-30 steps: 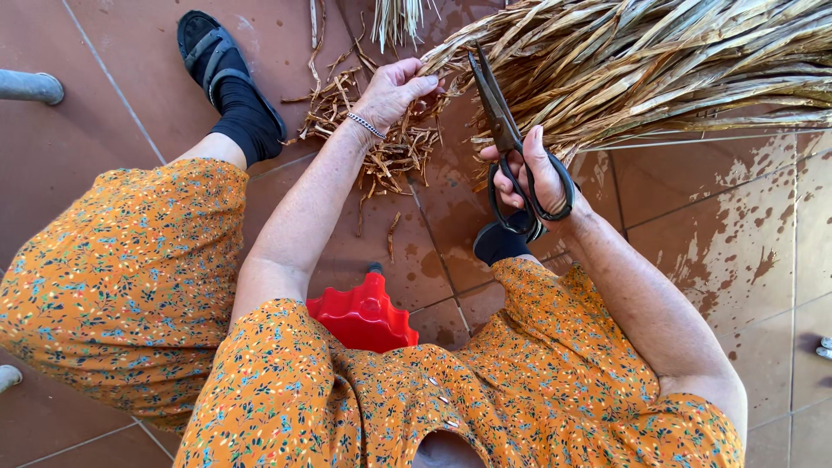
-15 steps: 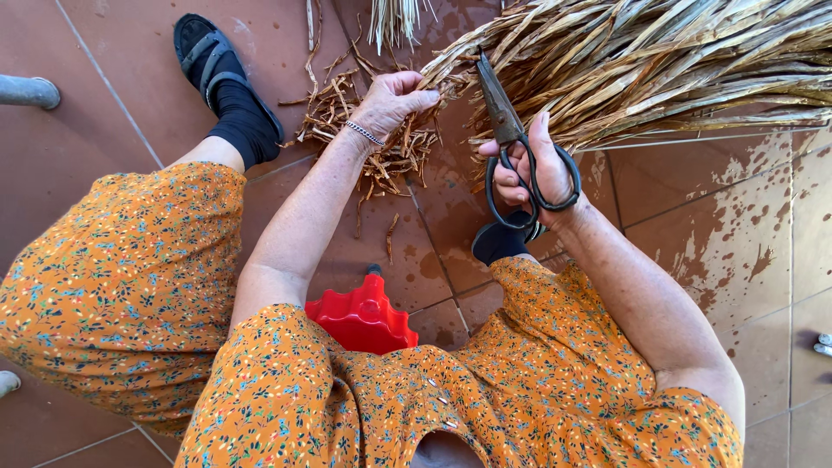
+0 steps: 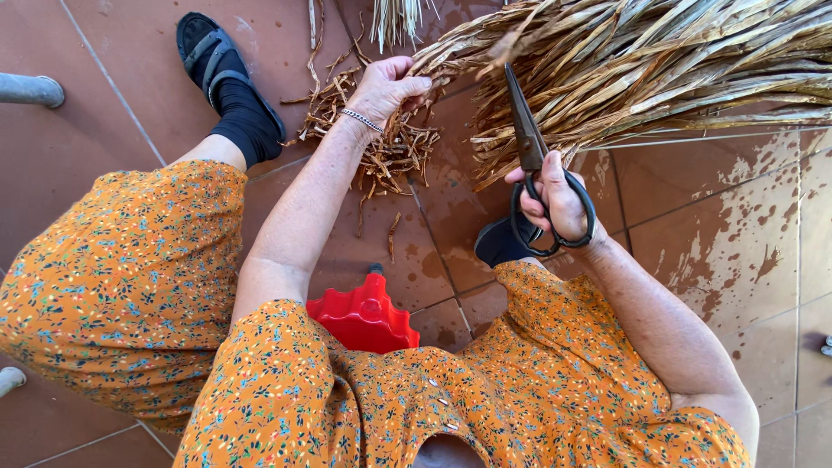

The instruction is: The person sits on a small red stool and uses scissors to trim the ends of a bundle of dried plant stalks. They repeatedly cut small sections of the stalks, which fall onto the tiled floor.

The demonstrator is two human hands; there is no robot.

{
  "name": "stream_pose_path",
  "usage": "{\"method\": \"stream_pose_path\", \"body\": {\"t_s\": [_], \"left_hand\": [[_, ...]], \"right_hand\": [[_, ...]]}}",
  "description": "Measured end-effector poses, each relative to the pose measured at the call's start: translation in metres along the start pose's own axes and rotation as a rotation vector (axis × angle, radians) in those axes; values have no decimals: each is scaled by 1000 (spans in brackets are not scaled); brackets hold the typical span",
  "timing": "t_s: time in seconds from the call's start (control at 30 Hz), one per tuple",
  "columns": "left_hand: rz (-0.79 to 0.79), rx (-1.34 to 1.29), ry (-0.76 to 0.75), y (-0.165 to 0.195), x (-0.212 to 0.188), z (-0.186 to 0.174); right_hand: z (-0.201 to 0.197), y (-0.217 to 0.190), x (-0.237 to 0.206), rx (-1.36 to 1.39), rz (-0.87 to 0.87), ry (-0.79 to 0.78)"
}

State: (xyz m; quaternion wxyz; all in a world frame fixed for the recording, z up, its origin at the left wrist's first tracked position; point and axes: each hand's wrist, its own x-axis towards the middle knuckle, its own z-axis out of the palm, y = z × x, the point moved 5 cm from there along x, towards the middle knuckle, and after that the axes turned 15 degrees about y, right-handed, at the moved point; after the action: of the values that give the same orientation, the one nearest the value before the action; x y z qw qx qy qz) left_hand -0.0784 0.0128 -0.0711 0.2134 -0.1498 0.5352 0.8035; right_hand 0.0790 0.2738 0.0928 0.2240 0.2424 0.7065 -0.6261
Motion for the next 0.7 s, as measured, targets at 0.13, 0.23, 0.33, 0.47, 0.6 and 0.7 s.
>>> {"method": "stream_pose_path", "body": {"t_s": [0.13, 0.23, 0.33, 0.47, 0.6, 0.7], "left_hand": [[-55, 95, 52, 16, -8, 1], [-140, 43, 47, 25, -17, 5], [-210, -45, 37, 32, -27, 8], [-87, -20, -64, 45, -36, 10], [-74, -44, -50, 49, -41, 9], [-109, 15, -27, 49, -47, 7]], "right_hand": [[-11, 1, -2, -236, -91, -19], [-10, 7, 0, -330, -133, -41], [-2, 15, 5, -265, -101, -120], [7, 22, 11, -288, -53, -115], [17, 17, 16, -243, -11, -137], [23, 13, 18, -187, 9, -141]]}}
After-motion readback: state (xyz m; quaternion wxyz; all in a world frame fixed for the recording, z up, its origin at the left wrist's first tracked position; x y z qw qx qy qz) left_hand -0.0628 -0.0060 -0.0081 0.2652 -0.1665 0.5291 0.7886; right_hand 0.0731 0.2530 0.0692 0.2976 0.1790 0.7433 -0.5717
